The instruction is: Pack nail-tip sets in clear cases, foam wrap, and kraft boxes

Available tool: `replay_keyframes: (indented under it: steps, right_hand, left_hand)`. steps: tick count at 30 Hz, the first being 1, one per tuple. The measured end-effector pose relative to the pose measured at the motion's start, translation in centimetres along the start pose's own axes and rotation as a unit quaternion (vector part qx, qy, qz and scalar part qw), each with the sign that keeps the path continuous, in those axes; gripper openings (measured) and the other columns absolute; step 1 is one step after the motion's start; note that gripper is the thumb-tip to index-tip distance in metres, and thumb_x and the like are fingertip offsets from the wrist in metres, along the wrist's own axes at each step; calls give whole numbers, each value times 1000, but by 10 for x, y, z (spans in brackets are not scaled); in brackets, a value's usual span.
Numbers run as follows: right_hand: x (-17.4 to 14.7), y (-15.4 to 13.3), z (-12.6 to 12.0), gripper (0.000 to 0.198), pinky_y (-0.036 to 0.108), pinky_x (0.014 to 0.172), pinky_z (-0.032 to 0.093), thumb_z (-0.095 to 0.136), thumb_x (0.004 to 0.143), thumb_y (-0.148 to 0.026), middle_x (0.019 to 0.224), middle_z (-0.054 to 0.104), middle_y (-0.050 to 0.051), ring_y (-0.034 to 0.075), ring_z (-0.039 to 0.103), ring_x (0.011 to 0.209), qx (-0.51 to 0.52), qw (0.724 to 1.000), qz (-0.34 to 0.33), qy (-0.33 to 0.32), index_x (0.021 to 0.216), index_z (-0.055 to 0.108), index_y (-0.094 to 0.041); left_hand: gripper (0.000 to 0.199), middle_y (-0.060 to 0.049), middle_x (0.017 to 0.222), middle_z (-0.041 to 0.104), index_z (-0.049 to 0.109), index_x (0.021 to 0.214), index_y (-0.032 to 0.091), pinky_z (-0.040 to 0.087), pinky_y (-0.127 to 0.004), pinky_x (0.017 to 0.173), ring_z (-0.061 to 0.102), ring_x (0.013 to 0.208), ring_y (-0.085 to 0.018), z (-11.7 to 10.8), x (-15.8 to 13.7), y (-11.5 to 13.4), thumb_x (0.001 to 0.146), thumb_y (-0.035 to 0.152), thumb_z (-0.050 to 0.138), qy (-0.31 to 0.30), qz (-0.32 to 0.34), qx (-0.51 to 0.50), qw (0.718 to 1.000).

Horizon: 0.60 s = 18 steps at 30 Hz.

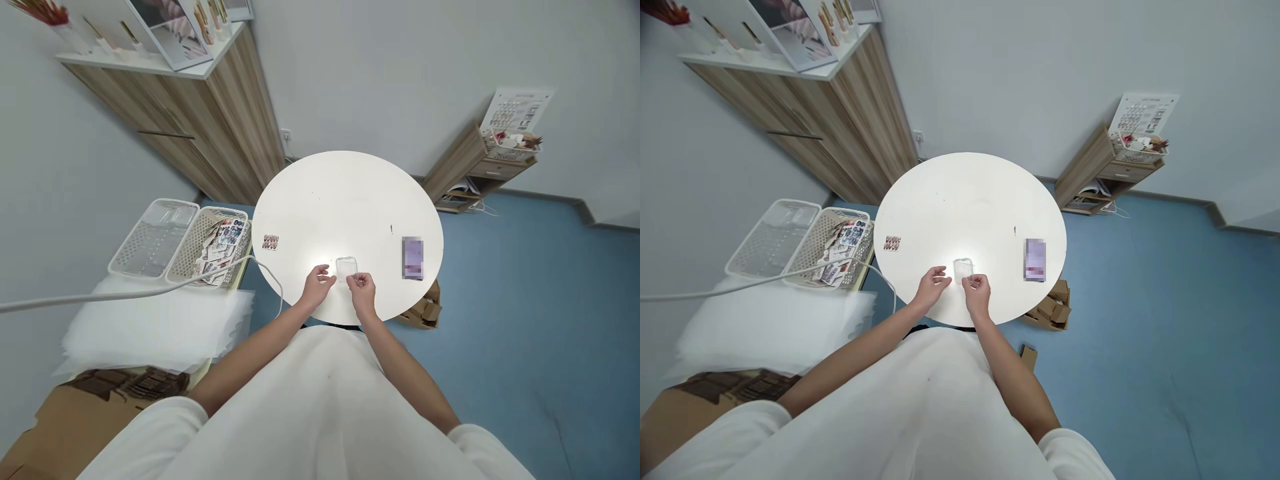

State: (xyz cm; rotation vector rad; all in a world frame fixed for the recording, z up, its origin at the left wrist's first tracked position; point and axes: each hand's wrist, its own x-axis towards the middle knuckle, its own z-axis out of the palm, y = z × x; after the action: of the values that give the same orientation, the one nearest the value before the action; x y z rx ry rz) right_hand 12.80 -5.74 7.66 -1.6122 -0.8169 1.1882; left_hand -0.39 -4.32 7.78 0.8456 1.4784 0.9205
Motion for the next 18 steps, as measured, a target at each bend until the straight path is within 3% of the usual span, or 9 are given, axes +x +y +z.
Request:
replay_keyframes:
  steps: [5,10,12,14,16,18]
  right_hand:
    - [11,9,-9,19,32,69,42,57,71,-36,81,56,2,17,51,76,-167,974,-151,20,81,50,-21]
    - [13,16,-15,15,42,87,35,56,74,-31,95,56,7,23,49,94,-242,936,-244,-79,88,57,-25]
    - [13,14,-19,20,44,91,32,59,72,-32,103,55,7,25,47,102,-245,931,-251,-101,92,59,-27]
    - [14,10,-23,30,46,94,31,62,69,-35,111,51,7,26,44,108,-224,943,-237,-70,98,58,-27]
    - [17,4,-26,37,44,93,34,63,68,-37,115,50,8,26,44,109,-175,965,-193,-28,103,55,-26]
    - [20,-1,-27,37,40,85,40,60,70,-37,112,52,7,22,51,97,-106,987,-117,-36,104,53,-24]
  left_hand:
    - [39,-7,96,58,57,100,17,46,-32,76,58,82,-14,31,-3,11,68,39,65,-72,-6,-82,994]
    - [34,-5,86,59,58,91,17,48,-29,69,57,76,-13,38,6,10,67,40,66,-47,-56,-148,986]
    - [33,-5,89,60,59,91,17,47,-27,68,58,77,-13,34,13,9,67,38,66,-41,-74,-154,984]
    - [34,-7,93,61,59,95,17,47,-28,71,59,79,-13,29,20,8,68,37,66,-52,-94,-160,981]
    - [35,-8,94,61,60,98,17,47,-29,74,60,80,-13,23,26,8,69,36,65,-78,-106,-161,978]
    - [35,-8,93,61,61,99,17,46,-30,75,60,79,-13,18,30,8,69,35,65,-106,-108,-153,977]
